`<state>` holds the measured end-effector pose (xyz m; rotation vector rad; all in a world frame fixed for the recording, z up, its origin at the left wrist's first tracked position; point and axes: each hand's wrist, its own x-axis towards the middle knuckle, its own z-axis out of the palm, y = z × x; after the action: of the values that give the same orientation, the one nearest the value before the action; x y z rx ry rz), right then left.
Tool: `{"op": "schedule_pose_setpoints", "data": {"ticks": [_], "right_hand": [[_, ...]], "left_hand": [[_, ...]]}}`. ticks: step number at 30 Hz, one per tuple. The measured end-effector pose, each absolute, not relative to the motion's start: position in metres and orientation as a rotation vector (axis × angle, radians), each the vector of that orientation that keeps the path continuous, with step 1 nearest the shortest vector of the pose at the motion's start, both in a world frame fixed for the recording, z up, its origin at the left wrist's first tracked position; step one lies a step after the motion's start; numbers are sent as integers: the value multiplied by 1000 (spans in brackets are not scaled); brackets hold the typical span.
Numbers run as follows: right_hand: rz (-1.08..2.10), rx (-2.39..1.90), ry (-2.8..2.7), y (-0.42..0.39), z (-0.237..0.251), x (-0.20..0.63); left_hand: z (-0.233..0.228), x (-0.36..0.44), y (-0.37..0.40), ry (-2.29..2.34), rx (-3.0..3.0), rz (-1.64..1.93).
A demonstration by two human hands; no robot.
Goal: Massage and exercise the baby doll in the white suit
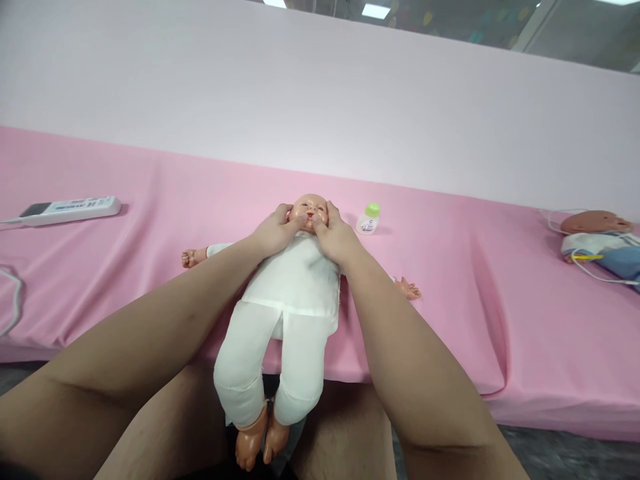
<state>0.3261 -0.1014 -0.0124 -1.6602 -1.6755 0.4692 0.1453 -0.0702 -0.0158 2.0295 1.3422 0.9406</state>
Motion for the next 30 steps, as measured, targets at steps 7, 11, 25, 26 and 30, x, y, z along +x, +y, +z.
{"op": "schedule_pose_setpoints", "data": {"ticks": [7,11,25,26,30], "right_hand": [[499,-1678,-1656,-102,-12,326],[498,-1658,-1653,-102,-12,326],[490,-1658,-1672,-101,-14,327],[487,-1659,-1671,-100,-14,327],[467,-1657,-1668,-100,-15,328]], "left_hand": [[-17,145,-68,1319,2025,961],[-16,145,-70,1338,2024,947],[-17,145,-69,1337,1992,951],[-17,145,-69,1334,1992,953],[-20,146,-67,1322,1986,972]]}}
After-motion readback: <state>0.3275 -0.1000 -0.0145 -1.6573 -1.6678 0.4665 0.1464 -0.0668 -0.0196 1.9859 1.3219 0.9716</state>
